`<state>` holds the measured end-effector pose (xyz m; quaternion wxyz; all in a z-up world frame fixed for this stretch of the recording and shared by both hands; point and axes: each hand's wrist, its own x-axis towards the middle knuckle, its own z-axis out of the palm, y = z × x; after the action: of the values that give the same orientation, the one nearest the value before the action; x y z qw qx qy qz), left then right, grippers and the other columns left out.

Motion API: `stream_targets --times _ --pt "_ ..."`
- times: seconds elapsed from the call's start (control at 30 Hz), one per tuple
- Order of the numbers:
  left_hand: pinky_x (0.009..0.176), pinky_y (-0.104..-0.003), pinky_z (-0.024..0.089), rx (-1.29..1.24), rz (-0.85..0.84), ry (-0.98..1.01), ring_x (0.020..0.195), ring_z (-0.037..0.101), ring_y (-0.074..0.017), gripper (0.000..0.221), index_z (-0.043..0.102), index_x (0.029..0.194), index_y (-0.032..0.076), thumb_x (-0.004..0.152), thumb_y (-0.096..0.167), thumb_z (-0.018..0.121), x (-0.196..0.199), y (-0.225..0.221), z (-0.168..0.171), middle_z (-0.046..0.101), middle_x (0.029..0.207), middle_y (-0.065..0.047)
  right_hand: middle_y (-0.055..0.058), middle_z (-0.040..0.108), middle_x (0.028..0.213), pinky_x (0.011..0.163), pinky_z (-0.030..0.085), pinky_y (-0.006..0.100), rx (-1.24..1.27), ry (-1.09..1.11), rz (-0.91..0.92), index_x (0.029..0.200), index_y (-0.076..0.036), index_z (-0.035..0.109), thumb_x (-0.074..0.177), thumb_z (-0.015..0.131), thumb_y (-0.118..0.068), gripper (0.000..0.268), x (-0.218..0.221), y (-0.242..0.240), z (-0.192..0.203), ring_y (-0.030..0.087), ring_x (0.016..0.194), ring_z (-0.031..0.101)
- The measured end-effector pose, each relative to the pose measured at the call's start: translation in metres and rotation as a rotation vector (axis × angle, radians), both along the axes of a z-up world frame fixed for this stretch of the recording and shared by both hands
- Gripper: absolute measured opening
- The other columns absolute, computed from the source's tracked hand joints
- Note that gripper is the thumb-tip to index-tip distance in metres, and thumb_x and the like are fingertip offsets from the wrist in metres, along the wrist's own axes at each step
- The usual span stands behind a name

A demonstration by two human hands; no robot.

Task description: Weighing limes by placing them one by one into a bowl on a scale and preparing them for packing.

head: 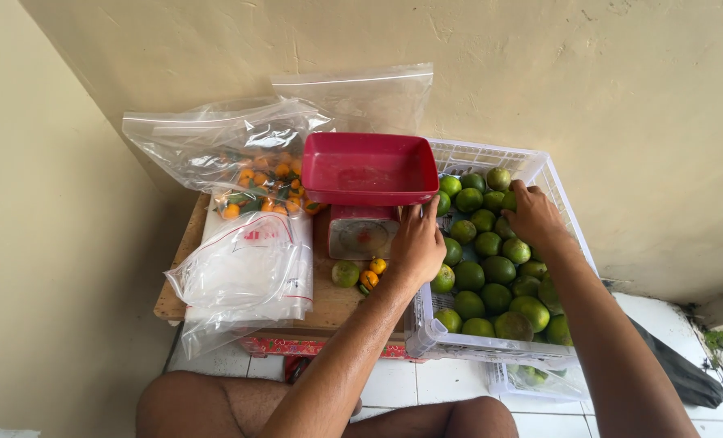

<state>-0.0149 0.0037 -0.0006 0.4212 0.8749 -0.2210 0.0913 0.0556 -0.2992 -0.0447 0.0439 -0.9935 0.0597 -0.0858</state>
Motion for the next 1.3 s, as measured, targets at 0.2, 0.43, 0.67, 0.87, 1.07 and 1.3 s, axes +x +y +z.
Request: stream_targets --times 0.2,0.43,0.67,0.87,1.07,1.3 --pt "0.117 -0.057 0.039 -0.138 0.018 0.056 0.148 0.033 -0.0492 0.071 0.025 0.161 0.006 0.094 -0.003 0.044 0.004 -0.004 -0.010 0.028 0.159 -0.031 0.031 0.072 0.113 0.094 0.055 0.064 0.237 0.108 0.216 0.136 -0.011 0.058 0.091 0.072 -0.039 0.055 -0.071 0.085 0.073 0.052 0.109 0.069" --pt "0.108 -0.059 0.048 -0.197 -0.016 0.189 0.141 0.044 -0.0501 0.067 0.021 0.162 0.009 0.098 0.001 0.037 0.009 -0.004 -0.015 0.035 0.154 -0.032 0.023 0.068 0.132 0.102 0.054 0.061 0.217 0.117 0.261 0.142 -0.012 0.059 0.099 0.063 -0.034 0.048 -0.111 0.094 0.081 0.044 0.124 0.065" --pt "0.115 -0.049 0.040 -0.253 -0.008 0.219 0.142 0.042 -0.0385 0.064 0.031 0.156 0.005 0.093 -0.002 0.043 0.016 -0.011 -0.025 0.038 0.156 -0.024 0.010 0.053 0.153 0.114 0.043 0.055 0.049 0.047 -0.014 0.150 -0.028 0.052 0.094 0.060 -0.045 0.060 -0.148 0.037 0.062 0.037 0.142 0.046" --pt "0.114 -0.051 0.039 -0.270 -0.025 0.268 0.144 0.039 -0.0409 0.067 0.028 0.157 0.008 0.092 -0.002 0.042 0.015 -0.009 -0.025 0.031 0.161 -0.025 0.007 0.053 0.155 0.128 0.020 0.055 0.160 -0.050 0.017 0.135 -0.026 0.067 0.096 0.053 -0.049 0.048 -0.159 0.032 0.039 0.029 0.142 0.050" --pt "0.118 -0.052 0.033 -0.293 -0.018 0.150 0.143 0.038 -0.0416 0.064 0.036 0.151 0.004 0.088 -0.004 0.043 0.020 -0.015 -0.035 0.036 0.158 -0.027 0.006 0.053 0.155 0.130 0.020 0.054 0.127 -0.075 -0.020 0.133 -0.027 0.068 0.096 0.054 -0.047 0.044 -0.159 0.031 0.035 0.028 0.140 0.052" --pt "0.114 -0.052 0.037 -0.259 0.014 0.142 0.136 0.046 -0.0396 0.057 0.045 0.144 0.005 0.088 -0.003 0.046 0.020 -0.018 -0.041 0.045 0.148 -0.024 0.008 0.058 0.151 0.129 0.022 0.053 0.129 -0.111 -0.007 0.128 -0.022 0.072 0.098 0.055 -0.041 0.039 -0.164 0.033 0.032 0.027 0.140 0.052"
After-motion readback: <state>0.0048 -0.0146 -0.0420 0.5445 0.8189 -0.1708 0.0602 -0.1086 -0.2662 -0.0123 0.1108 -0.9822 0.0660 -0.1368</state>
